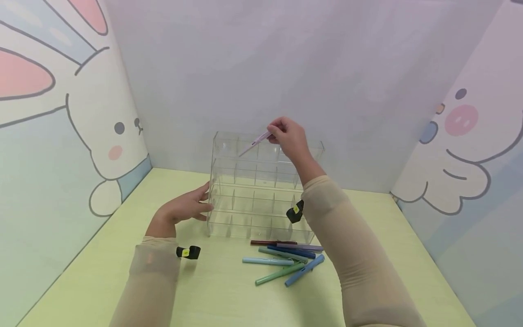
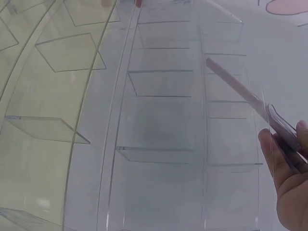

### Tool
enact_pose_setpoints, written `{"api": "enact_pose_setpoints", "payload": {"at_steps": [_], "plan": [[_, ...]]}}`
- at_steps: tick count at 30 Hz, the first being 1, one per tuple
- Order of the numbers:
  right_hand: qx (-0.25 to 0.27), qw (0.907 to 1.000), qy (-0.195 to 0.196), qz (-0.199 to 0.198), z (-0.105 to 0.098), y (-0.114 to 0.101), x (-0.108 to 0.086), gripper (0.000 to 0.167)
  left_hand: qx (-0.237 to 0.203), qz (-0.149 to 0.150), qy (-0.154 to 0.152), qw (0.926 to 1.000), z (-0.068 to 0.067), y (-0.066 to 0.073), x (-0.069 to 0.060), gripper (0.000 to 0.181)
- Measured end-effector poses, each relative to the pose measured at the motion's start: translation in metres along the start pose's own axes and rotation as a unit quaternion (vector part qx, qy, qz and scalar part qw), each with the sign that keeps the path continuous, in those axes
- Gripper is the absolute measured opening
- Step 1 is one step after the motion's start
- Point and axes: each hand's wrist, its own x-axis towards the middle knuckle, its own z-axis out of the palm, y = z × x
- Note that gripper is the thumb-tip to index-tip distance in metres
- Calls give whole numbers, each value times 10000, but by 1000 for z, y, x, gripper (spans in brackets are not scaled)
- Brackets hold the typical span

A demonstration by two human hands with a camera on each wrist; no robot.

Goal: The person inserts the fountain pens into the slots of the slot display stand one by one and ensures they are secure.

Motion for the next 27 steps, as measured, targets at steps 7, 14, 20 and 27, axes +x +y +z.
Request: {"api": "enact_pose_setpoints", "payload": {"at_steps": [7, 14, 20, 27], "plan": [[-327, 9991, -42, -279, 0, 1, -4, 25, -1, 34, -43, 10000, 0, 3, -1, 88], [-635, 9970, 27, -438, 0, 5, -6, 27, 28, 42, -57, 10000, 0, 1, 1, 87], [-463, 9950, 441, -772, -9, 7, -23, 59, 174, -15, -88, 9998, -2, 3, 3, 87], [269, 9857, 883, -1409, -25, 33, -81, 59, 194, 13, -103, 9998, -2, 3, 1, 87]]}}
